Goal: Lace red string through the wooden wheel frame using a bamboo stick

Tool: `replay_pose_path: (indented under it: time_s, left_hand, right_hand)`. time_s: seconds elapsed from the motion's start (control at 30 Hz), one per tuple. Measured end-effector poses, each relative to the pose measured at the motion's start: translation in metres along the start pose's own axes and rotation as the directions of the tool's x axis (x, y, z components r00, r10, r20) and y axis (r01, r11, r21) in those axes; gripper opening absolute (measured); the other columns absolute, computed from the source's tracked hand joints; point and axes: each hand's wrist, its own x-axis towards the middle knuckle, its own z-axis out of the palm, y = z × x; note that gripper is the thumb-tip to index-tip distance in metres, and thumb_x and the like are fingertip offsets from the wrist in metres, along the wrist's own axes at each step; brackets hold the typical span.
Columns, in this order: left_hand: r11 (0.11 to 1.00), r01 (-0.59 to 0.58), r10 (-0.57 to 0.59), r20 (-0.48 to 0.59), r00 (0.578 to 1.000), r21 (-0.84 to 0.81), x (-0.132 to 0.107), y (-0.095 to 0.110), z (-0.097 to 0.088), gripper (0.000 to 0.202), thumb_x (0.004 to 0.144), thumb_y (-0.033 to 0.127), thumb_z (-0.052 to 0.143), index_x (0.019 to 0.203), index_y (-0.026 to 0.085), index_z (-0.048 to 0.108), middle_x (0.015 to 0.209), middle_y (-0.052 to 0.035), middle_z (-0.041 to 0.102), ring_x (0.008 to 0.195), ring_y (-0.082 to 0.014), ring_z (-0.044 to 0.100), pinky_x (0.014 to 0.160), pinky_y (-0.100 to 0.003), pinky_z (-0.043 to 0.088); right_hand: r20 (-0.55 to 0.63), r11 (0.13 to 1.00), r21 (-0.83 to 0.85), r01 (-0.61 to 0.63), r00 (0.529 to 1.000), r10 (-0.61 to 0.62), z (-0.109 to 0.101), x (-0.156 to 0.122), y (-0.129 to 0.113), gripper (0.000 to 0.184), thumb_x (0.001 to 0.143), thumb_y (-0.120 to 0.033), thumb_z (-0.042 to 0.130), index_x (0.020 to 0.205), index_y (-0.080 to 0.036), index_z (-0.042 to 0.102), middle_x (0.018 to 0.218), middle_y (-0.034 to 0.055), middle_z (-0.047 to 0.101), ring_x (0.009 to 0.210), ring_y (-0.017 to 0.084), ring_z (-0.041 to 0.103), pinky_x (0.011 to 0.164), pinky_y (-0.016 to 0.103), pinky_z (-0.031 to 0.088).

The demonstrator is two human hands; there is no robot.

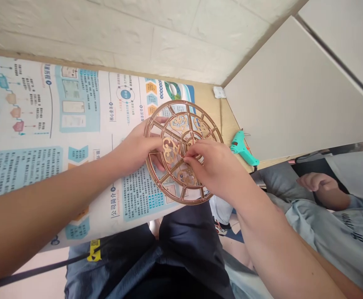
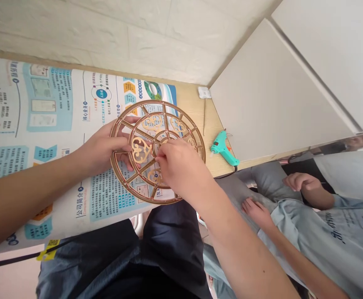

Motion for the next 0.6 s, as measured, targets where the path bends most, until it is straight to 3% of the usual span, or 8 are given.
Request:
replay_pose_path:
  time_s: [0.23, 0.4, 0.6]
  left_hand:
    - [1.000, -0.002, 0.002, -0.025, 1.000, -0.003, 0.000, -0.002, -0.001, 0.097, 0.056, 0.022, 0.075, 0.148, 0.022, 0.043, 0.077, -0.0046, 0.067, 0.052, -0.0276, 0.064, 0.041, -0.034, 0.059]
    - [1.000, -0.015, 0.015, -0.008, 1.000, -0.015, 0.002, -0.002, 0.000, 0.096, 0.053, 0.023, 0.076, 0.145, 0.022, 0.047, 0.082, -0.0062, 0.069, 0.053, -0.0272, 0.064, 0.039, -0.032, 0.057]
    - [1.000, -0.015, 0.015, 0.001, 1.000, -0.016, 0.003, -0.003, -0.001, 0.096, 0.056, 0.023, 0.076, 0.147, 0.020, 0.045, 0.081, -0.0061, 0.069, 0.052, -0.0269, 0.065, 0.041, -0.032, 0.058]
  right_hand:
    - [0.101, 0.932, 0.243, -0.271, 0.962, 0.253, -0.005, 0.005, 0.004, 0.011, 0.088, -0.019, 0.079, 0.077, -0.020, 0.079, 0.077, 0.0033, 0.074, 0.071, 0.017, 0.063, 0.064, 0.030, 0.043]
    - [0.188, 0.912, 0.271, -0.308, 0.946, 0.264, -0.011, 0.011, 0.007, 0.015, 0.089, -0.023, 0.076, 0.075, -0.019, 0.078, 0.066, -0.0004, 0.067, 0.060, 0.013, 0.054, 0.056, 0.030, 0.036]
    - [0.241, 0.918, 0.271, -0.290, 0.944, 0.227, -0.016, 0.013, 0.012, 0.016, 0.091, -0.022, 0.072, 0.076, -0.020, 0.077, 0.067, -0.0014, 0.066, 0.062, 0.013, 0.054, 0.058, 0.031, 0.037]
